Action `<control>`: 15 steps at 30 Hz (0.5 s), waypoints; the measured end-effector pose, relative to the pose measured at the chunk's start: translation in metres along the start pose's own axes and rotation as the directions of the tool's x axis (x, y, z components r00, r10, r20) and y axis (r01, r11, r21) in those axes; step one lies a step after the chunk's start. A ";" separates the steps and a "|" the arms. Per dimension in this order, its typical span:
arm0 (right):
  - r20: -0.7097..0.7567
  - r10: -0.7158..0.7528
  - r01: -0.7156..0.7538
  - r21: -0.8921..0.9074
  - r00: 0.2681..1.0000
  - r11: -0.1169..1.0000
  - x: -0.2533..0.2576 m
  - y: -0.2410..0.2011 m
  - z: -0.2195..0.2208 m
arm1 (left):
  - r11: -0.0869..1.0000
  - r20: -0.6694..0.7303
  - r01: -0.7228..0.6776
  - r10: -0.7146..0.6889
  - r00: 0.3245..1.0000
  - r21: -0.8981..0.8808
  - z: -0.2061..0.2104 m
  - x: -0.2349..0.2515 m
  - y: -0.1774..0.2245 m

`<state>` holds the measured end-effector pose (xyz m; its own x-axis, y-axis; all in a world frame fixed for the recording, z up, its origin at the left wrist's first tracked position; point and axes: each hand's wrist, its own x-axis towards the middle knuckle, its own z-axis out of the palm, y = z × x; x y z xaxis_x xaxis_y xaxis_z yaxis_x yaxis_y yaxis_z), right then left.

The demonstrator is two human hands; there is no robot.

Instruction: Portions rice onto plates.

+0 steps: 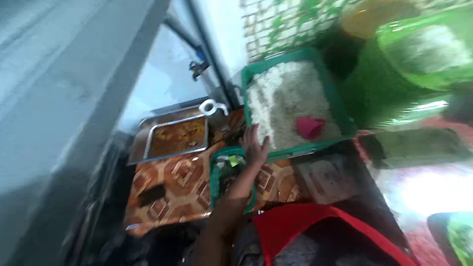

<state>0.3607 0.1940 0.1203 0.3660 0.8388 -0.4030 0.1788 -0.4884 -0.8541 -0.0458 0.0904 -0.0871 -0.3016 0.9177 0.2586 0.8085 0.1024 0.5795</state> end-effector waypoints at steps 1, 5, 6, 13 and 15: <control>-0.003 0.002 -0.002 0.039 1.000 0.999 0.005 0.004 -0.008 | 1.000 0.002 -0.006 0.006 1.000 -0.016 0.000 0.000 0.001; -0.051 -0.058 0.070 0.269 0.997 0.960 0.041 0.034 -0.035 | 0.997 -0.007 -0.068 0.068 0.998 -0.036 0.000 0.002 0.003; -0.068 -0.061 0.079 0.318 0.996 0.945 0.042 0.039 -0.040 | 0.996 -0.007 -0.080 0.080 0.997 -0.032 0.001 0.002 0.002; -0.149 -0.088 0.154 0.517 0.985 0.842 0.006 0.098 -0.080 | 0.986 0.066 -0.168 0.169 0.983 -0.012 -0.009 0.001 0.007; -0.183 -0.124 0.206 0.546 0.975 0.812 -0.018 0.123 -0.103 | 0.982 0.084 -0.183 0.186 0.979 -0.039 -0.012 0.000 0.010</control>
<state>0.4698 0.0940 0.0559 0.5018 0.8348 -0.2267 -0.2779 -0.0926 -0.9561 -0.0439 0.0871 -0.0726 -0.1023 0.9497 0.2959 0.8298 -0.0825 0.5519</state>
